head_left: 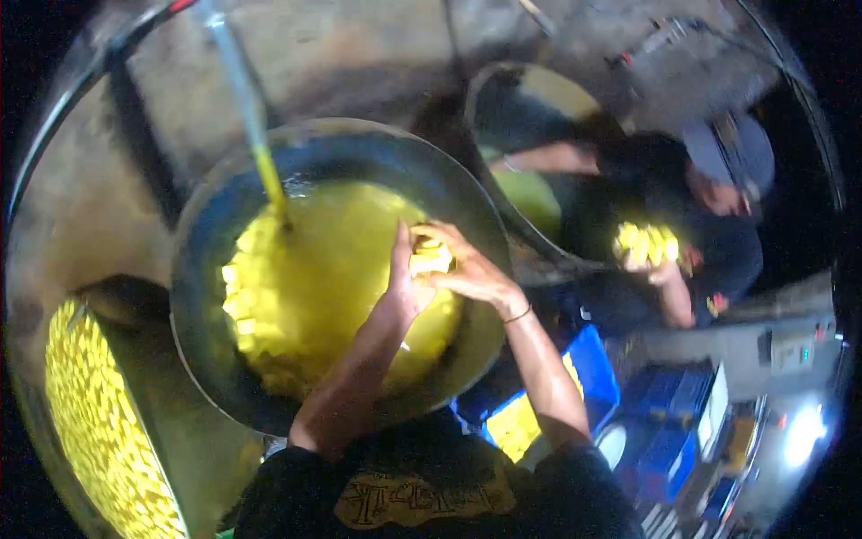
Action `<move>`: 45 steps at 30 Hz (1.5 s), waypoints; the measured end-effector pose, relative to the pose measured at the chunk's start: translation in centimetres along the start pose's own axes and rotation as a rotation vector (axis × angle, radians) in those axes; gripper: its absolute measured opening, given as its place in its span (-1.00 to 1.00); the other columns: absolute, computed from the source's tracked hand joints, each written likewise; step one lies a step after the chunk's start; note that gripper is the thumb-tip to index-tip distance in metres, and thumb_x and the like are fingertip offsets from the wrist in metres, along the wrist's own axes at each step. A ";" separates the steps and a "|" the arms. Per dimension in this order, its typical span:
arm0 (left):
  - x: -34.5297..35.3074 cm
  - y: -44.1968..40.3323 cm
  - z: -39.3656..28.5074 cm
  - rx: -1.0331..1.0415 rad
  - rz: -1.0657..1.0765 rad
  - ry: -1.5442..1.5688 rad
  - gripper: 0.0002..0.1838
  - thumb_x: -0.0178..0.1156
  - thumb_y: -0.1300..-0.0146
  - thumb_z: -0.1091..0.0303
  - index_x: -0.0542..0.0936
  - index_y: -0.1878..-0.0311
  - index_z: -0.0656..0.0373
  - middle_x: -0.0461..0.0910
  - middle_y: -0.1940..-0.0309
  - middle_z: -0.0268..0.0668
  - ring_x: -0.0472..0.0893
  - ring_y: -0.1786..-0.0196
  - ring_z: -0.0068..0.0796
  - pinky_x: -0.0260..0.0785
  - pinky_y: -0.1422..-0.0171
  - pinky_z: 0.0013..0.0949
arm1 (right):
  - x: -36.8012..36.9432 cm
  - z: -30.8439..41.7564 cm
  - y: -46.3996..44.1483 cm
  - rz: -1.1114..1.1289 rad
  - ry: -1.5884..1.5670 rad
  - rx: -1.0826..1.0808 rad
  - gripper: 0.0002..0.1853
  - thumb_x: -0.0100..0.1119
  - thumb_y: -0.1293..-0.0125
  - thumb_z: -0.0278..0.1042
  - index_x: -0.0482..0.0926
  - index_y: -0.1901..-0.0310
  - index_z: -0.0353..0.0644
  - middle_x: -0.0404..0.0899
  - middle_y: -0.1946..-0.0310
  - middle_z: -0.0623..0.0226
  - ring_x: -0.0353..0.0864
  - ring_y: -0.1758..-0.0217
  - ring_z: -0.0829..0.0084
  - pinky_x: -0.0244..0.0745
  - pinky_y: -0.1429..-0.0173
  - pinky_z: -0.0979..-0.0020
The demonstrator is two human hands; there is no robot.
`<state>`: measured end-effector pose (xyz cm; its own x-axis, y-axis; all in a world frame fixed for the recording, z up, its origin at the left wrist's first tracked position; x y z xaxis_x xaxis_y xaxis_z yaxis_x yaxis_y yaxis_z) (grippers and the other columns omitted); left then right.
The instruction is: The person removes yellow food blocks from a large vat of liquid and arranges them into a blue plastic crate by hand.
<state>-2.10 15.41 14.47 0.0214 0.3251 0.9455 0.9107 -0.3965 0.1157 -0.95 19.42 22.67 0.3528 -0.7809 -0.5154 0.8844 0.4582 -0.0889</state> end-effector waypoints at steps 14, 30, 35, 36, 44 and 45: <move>11.5 8.0 13.4 0.280 0.191 -1.884 -0.22 0.20 -0.21 0.18 0.07 -0.37 0.31 0.08 -0.34 0.09 0.06 -0.42 -0.04 -0.13 -0.46 -0.15 | 0.5 -24.2 54.0 -1.169 -1.174 0.854 -0.56 0.13 -0.25 -0.17 0.37 -0.13 -0.11 0.45 -0.05 0.37 0.47 -0.05 0.34 0.48 -0.09 0.16; 7.1 9.2 14.8 0.067 0.126 -2.117 -0.09 0.16 0.10 0.61 0.01 -0.40 0.29 0.09 -0.36 0.02 0.03 -0.45 -0.17 -0.20 -0.51 -0.29 | 5.3 -39.2 63.1 -0.329 0.194 1.734 -0.33 0.19 -0.09 0.15 0.42 -0.13 -0.17 0.47 -0.11 0.15 0.43 -0.17 0.14 0.33 -0.23 0.22; 6.7 9.5 14.2 0.098 0.207 -2.020 -0.09 0.21 -0.08 0.55 -0.08 -0.44 0.15 0.06 -0.39 -0.06 0.07 -0.44 -0.17 -0.10 -0.49 -0.23 | 5.0 -41.0 60.7 -0.206 0.252 1.498 -0.42 0.17 -0.15 0.03 0.43 -0.13 -0.17 0.52 -0.05 0.14 0.49 -0.11 0.12 0.38 -0.19 0.23; 5.9 9.5 13.4 0.011 0.152 -1.896 -0.12 0.19 -0.14 0.52 -0.10 -0.45 0.10 0.04 -0.40 -0.08 0.12 -0.42 -0.17 -0.01 -0.45 -0.20 | 5.7 -41.2 60.8 -0.185 0.259 1.457 -0.44 0.16 -0.16 0.01 0.44 -0.13 -0.17 0.52 -0.04 0.14 0.49 -0.10 0.11 0.39 -0.18 0.22; 2.7 9.0 -8.2 0.194 -0.278 -1.940 -0.38 0.15 -0.25 0.32 0.19 -0.35 0.16 0.32 -0.23 -0.13 0.44 -0.16 -0.26 0.34 -0.21 -0.29 | 8.1 -37.8 54.2 0.047 0.220 0.655 -0.60 0.08 -0.26 -0.17 0.49 -0.07 -0.18 0.56 0.04 0.09 0.54 -0.02 0.05 0.45 -0.09 0.16; 1.0 9.3 -9.7 0.112 -0.279 -1.988 -0.42 0.16 -0.23 0.31 0.24 -0.30 0.19 0.36 -0.19 -0.13 0.46 -0.15 -0.26 0.35 -0.19 -0.30 | 6.9 -33.3 50.6 0.038 0.220 0.402 -0.62 0.06 -0.28 -0.19 0.49 -0.06 -0.18 0.57 0.05 0.08 0.55 -0.01 0.04 0.45 -0.08 0.15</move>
<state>2.35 3.77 19.45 0.1693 0.7024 -0.6913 0.9842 -0.1570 0.0815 36.07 51.37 -13.71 0.3524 -0.6380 -0.6847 0.9358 0.2496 0.2491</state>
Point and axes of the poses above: each hand's wrist, its own y-axis away from the middle knuckle, its own x-axis out of the palm, z = x × y, the point moved 9 cm from there along -y, towards the middle knuckle
